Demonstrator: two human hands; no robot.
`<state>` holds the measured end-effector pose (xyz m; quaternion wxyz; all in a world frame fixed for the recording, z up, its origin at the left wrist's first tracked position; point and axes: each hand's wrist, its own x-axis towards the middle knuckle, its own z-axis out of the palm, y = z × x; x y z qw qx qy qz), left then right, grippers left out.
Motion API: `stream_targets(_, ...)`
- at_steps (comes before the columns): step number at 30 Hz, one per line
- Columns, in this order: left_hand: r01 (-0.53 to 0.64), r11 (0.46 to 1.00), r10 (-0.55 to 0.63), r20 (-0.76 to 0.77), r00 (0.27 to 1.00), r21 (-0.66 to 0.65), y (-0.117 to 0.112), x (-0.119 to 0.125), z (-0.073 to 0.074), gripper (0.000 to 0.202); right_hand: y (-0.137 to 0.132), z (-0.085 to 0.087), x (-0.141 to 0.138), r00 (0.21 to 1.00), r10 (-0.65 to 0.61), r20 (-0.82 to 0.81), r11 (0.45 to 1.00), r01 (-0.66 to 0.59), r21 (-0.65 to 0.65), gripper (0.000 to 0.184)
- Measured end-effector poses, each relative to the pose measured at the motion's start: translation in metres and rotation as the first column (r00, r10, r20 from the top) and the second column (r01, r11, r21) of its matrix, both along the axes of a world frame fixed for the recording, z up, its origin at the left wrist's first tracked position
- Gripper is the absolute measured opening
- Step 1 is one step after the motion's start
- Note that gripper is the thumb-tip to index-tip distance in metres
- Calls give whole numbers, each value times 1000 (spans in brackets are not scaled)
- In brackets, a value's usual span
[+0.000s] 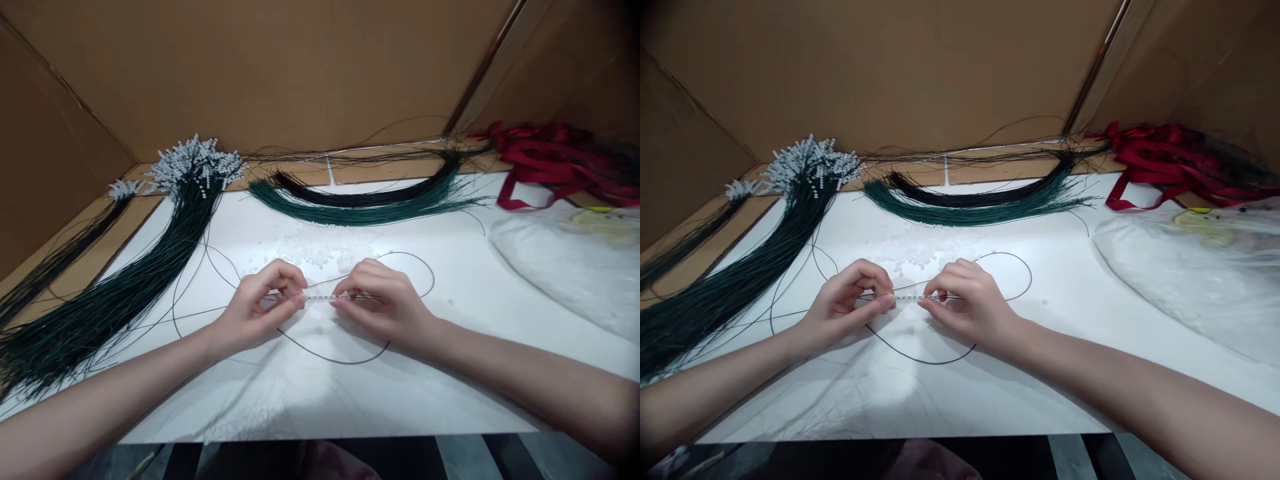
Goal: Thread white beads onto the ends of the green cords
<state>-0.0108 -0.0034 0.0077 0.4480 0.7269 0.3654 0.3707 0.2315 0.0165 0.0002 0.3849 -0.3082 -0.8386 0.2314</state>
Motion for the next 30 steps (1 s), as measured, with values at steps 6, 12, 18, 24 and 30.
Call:
stream_targets(6, -20, 999, 19, 11, 1000, 39, 0, 0, 0, 11, 0, 1, 0, 998, 46, -43, 999, -47, -7, 16)
stream_targets(12, 5, 999, -5, 17, 1000, 42, 2, 0, -1, 12, -2, 4, 1, 997, 76, -35, 996, -77, -44, 15)
stream_targets(18, 29, 997, -29, -1, 1000, 72, 0, 0, -1, 14, -2, 2, 1, 997, 72, -14, 994, -73, -80, 10)
stream_targets(24, 71, 997, -70, -34, 997, 34, -4, 0, -3, 13, -1, 0, 1, 995, 91, 35, 995, -90, -29, 10)
stream_targets(30, 97, 995, -96, -30, 995, 27, -3, 0, -4, 12, -1, 1, 1, 995, 96, 31, 995, -95, -22, 10)
